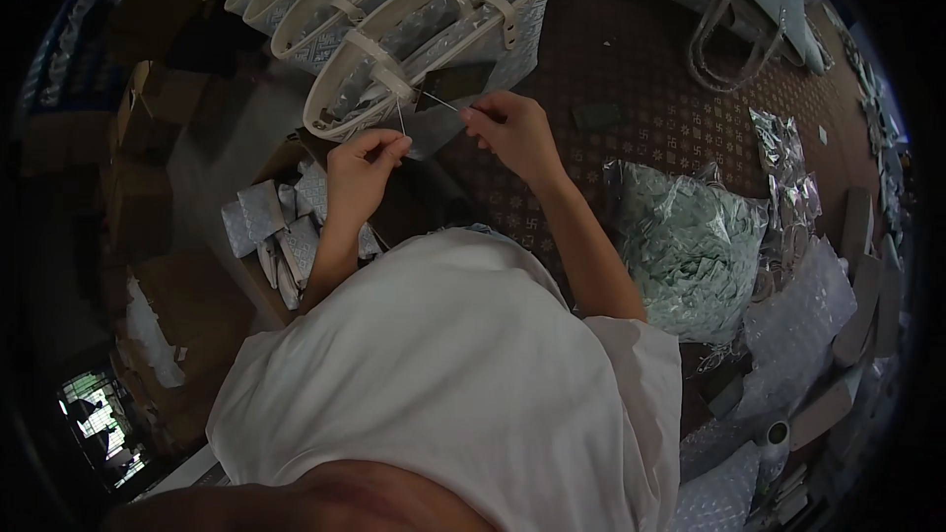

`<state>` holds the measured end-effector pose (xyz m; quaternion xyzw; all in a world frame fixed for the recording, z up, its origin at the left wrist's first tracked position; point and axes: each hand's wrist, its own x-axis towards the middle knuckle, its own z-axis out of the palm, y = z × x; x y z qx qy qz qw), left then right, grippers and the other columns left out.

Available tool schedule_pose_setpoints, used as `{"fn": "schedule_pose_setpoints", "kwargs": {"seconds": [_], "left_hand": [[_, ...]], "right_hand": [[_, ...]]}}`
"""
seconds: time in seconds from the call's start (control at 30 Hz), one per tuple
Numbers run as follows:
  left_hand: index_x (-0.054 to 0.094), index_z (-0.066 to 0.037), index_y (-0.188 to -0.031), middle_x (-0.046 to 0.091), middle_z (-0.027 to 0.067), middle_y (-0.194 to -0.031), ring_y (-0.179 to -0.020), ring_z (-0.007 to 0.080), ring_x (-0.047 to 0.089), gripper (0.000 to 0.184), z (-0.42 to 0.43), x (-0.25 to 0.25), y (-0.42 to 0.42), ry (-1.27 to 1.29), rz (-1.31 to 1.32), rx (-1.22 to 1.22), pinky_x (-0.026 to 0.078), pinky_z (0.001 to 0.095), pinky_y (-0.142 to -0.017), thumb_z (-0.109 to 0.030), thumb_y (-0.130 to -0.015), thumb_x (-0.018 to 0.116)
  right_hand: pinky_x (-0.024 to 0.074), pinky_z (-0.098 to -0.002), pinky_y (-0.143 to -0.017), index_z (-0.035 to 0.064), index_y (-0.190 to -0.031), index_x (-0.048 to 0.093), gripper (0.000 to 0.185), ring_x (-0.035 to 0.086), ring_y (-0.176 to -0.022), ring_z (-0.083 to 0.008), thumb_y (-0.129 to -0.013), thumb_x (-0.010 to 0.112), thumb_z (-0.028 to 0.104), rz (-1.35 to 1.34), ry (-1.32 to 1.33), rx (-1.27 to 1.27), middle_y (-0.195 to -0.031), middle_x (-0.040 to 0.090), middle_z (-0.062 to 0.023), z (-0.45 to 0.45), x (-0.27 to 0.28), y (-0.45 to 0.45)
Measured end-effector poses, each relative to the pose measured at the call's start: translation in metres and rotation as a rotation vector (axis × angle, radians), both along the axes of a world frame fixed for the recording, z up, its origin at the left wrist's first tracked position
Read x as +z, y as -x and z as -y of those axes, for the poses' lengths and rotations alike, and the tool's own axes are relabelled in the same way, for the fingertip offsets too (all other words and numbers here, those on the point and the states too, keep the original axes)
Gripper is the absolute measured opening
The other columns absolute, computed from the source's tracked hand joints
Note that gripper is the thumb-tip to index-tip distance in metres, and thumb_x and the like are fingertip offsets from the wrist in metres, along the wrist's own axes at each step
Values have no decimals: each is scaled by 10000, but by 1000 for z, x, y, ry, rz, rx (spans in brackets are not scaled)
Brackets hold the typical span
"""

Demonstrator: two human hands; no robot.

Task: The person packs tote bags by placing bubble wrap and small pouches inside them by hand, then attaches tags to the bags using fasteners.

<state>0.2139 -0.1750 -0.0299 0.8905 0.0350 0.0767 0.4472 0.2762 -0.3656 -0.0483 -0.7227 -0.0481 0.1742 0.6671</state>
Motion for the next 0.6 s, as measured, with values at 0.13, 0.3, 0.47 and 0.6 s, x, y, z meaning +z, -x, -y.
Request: {"fn": "schedule_pose_setpoints", "kwargs": {"seconds": [0.13, 0.3, 0.47, 0.6], "left_hand": [[633, 15, -831, 595, 28, -698, -593, 84, 531, 101, -9, -2, -4, 432, -105, -40, 421, 206, -529, -71, -778, 640], [618, 18, -875, 632, 85, -775, -595, 117, 578, 124, -4, 8, -5, 940, -278, -47, 475, 203, -537, -81, -800, 618], [592, 10, -897, 629, 84, -803, -656, 115, 582, 121, 3, 1, -5, 942, -126, -74, 481, 215, -598, -81, -816, 597], [585, 2, -901, 611, 56, -796, -681, 102, 548, 130, 7, -12, -6, 888, -85, -21, 443, 206, -626, -98, -819, 599]], "right_hand": [[415, -193, -509, -16, -815, 624, 147, 506, -578, -61, -801, 620, 130, 31, -34, -11, -724, 588, -20, -10, -1, 10], [485, -211, -633, -29, -975, 590, 199, 593, -733, -99, -852, 557, 124, -108, -413, 71, -831, 622, -69, -21, 11, 28], [491, -234, -697, -26, -945, 579, 174, 601, -785, -112, -850, 557, 118, -233, -468, 23, -877, 622, -83, -26, 18, 34], [448, -199, -678, 1, -892, 572, 133, 553, -743, -69, -837, 582, 122, -111, -284, -21, -822, 604, -29, -32, 12, 37]]}}
